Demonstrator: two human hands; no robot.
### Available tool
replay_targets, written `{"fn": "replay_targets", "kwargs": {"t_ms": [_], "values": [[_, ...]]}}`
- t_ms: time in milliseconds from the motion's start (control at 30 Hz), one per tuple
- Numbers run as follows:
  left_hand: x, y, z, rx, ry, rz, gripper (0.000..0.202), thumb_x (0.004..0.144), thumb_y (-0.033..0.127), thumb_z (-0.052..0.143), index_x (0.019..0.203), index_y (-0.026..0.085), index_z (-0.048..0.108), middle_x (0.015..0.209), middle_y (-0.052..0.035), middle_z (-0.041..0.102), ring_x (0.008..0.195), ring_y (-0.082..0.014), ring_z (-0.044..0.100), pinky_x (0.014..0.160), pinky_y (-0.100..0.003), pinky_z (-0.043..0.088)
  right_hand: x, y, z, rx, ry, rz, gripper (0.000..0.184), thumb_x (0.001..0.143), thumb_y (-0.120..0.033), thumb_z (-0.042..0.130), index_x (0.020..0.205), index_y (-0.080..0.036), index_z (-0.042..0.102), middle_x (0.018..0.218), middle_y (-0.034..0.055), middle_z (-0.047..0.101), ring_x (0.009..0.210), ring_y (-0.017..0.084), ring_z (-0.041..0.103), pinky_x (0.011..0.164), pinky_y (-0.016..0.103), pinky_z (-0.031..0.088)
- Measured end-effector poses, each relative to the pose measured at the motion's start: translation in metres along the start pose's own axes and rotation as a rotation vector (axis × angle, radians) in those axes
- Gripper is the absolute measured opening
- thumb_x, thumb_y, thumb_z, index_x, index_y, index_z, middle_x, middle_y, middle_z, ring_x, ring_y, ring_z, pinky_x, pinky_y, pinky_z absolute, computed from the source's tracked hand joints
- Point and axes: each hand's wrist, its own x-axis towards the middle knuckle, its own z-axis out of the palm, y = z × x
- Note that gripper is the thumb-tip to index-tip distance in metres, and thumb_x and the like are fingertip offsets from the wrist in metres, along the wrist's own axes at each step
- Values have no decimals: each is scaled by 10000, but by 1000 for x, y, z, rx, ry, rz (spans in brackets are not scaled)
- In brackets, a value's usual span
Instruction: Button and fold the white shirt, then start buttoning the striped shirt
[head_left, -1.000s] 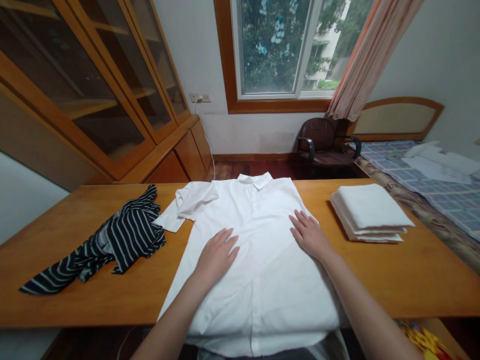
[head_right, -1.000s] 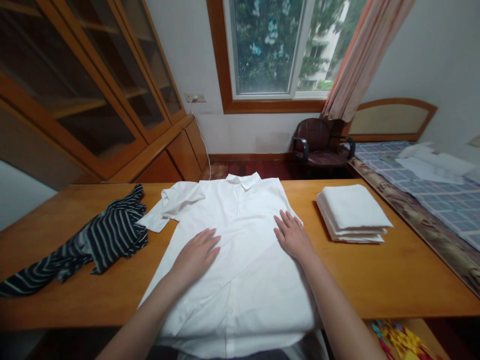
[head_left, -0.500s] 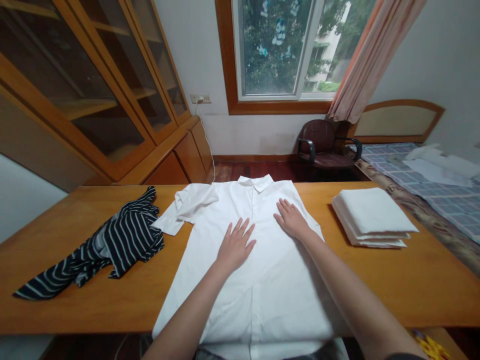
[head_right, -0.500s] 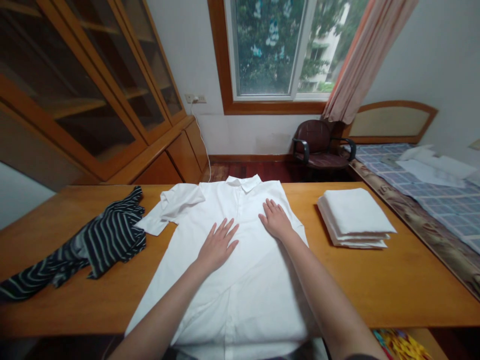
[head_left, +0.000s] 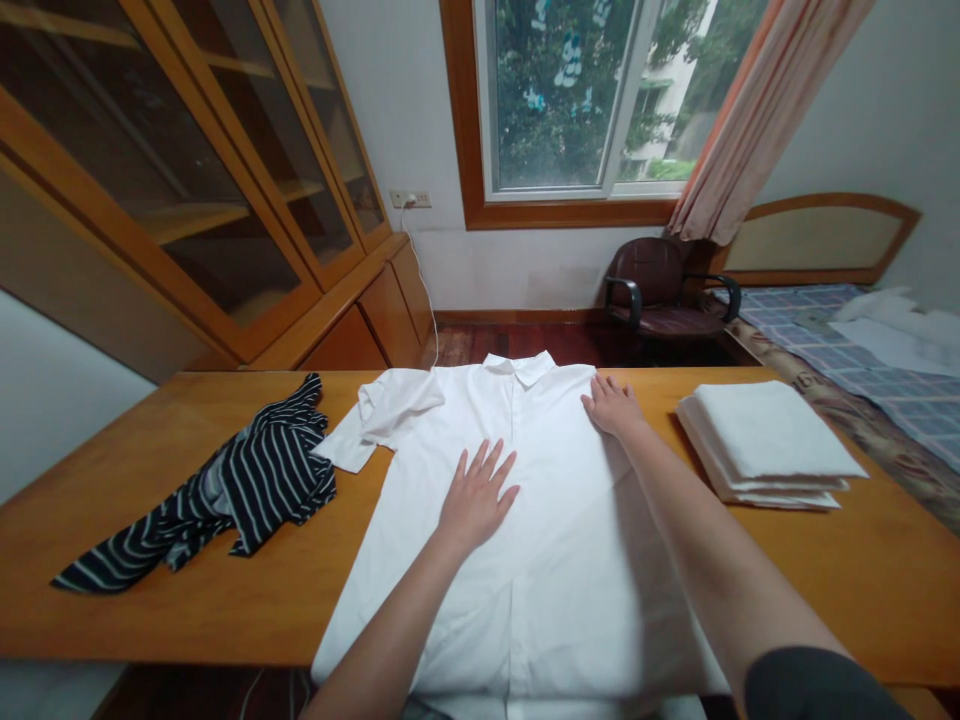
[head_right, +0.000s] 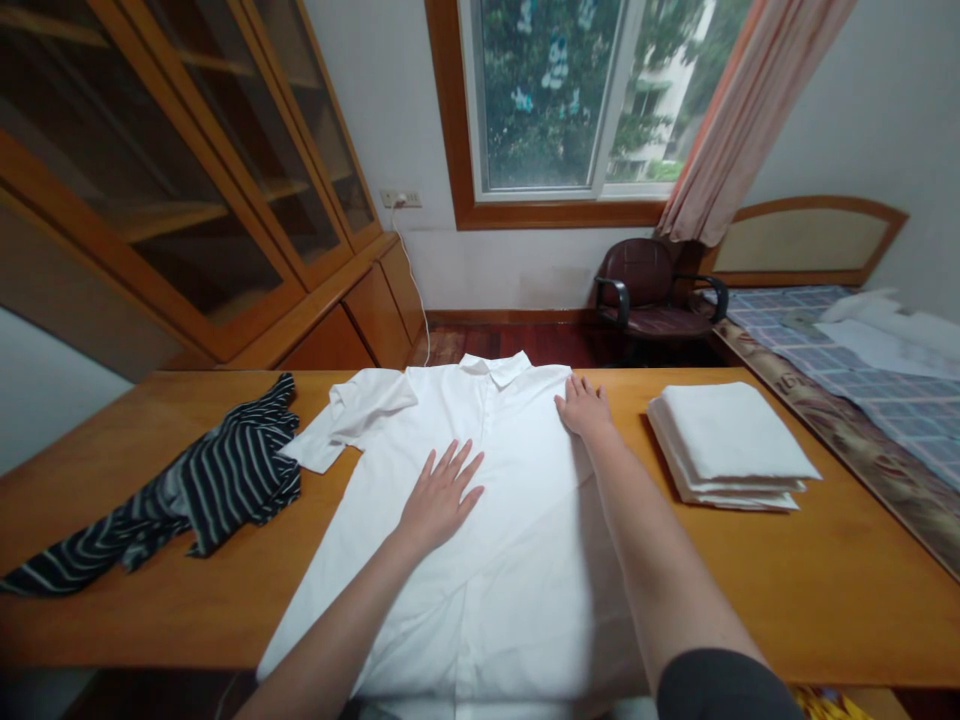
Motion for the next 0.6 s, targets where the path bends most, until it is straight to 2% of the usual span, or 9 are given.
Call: {"fn": "replay_targets", "kwargs": {"t_ms": [100,167,267,333,600], "values": [[1,0,1,-1,0,1,540,996,486,373,1515,339,342,1606,-2,296,1499,-254,217,1207,-543,215,-7,-19,3,0,126,-39,634,988,-404,242,1507,-58,354,1593,192,266,1489,334,191,1180,580,114],[1,0,1,-2,1,0,540,995,489,376,1513,339,346,1605,-3,298,1497,-257,224,1205,-548,216,-18,-37,8,15,224,-100,623,995,-395,255,1497,-43,361,1587,201,276,1490,316,198,1186,532,145],[0,2,-1,2,8,-4,537,995,493,371,1508,332,358,1606,-3,296,1495,-259,229,1208,-546,209,-39,-62,16,35,172,-154,613,1003,-420,284,1482,-51,384,1577,189,312,1474,302,253,1178,493,198],[-4,4,-2,7,18,-7,534,993,490,381,1504,336,366,1604,-1,299,1494,-259,231,1208,-541,213,-52,-72,18,40,150,-169,619,1007,-434,289,1485,-51,378,1585,184,296,1479,299,241,1182,490,188],[-33,24,-5,31,24,-58,547,967,489,438,1493,346,390,1586,-13,344,1481,-297,255,1177,-569,249,-80,-73,16,51,117,-211,617,1012,-445,301,1510,-85,344,1603,159,257,1494,278,207,1190,484,174]]}}
